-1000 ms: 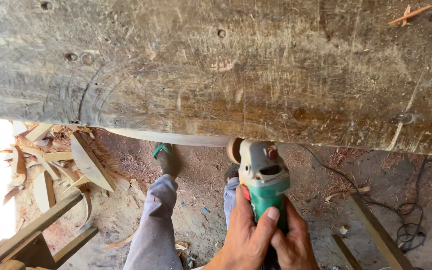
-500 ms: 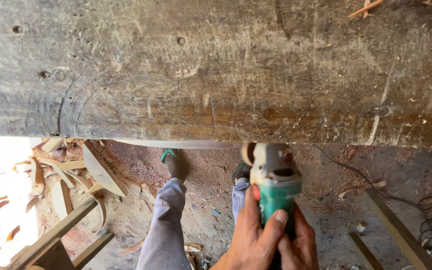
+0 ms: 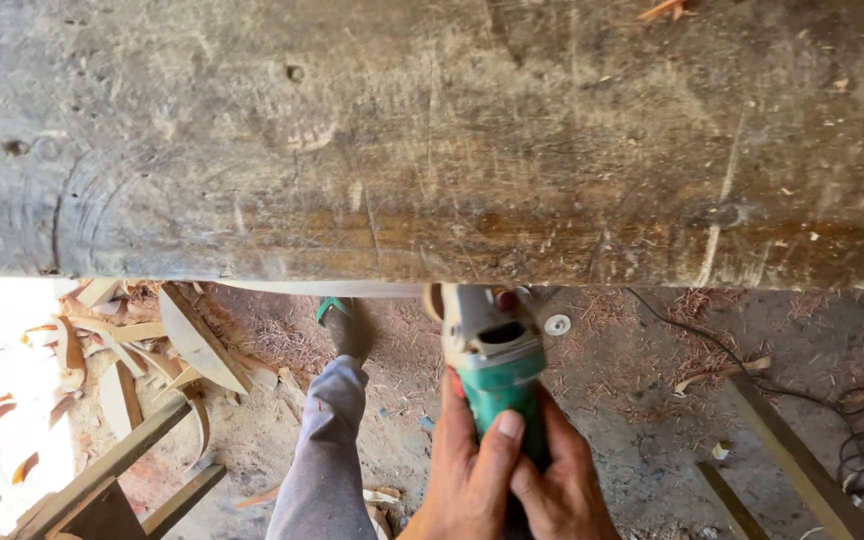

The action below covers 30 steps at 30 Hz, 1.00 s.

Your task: The recorder uses a hand plane and an angle grinder with a sanding disc to shape and sand the edges of a circular wooden frame.

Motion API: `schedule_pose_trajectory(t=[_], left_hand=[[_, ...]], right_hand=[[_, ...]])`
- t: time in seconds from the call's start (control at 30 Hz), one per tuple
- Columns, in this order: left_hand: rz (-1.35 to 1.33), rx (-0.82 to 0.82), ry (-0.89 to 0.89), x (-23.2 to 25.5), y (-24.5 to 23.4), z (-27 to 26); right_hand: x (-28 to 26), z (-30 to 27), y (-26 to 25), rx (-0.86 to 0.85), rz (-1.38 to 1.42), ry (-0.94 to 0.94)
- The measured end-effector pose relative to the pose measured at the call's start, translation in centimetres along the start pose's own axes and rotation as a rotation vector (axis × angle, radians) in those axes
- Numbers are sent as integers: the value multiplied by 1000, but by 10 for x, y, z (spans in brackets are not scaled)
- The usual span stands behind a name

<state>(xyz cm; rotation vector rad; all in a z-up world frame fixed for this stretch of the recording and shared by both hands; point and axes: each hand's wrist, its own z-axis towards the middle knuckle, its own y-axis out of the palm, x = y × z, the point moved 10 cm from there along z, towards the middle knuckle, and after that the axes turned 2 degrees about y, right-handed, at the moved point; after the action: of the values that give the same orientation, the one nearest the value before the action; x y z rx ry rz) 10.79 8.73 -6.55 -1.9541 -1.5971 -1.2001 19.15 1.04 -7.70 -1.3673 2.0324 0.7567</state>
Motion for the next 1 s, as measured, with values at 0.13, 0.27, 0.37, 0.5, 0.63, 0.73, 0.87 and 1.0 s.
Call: schedule_pose_trajectory(t=[0.13, 0.27, 0.37, 0.5, 0.63, 0.73, 0.87, 1.0], left_hand=[[31, -27, -34, -2, 13, 6], [68, -57, -16, -4, 20, 9], [110, -71, 3, -4, 23, 9], [185, -104, -52, -11, 27, 9], [178, -158, -101, -7, 20, 4], [51, -156, -68, -8, 1, -9], [-226, 62, -67, -8, -48, -26], [-299, 217, -52, 1, -72, -27]], right_hand=[[11, 0, -19, 65, -23, 79], [23, -1, -30, 96, 21, 60], [29, -3, -36, 112, 44, 65], [30, -7, -37, 170, 47, 70], [23, -20, -29, 318, 42, 21], [3, -14, -1, 258, 137, -44], [-21, 6, 56, 26, 223, 55], [-81, 12, 80, -18, -450, -357]])
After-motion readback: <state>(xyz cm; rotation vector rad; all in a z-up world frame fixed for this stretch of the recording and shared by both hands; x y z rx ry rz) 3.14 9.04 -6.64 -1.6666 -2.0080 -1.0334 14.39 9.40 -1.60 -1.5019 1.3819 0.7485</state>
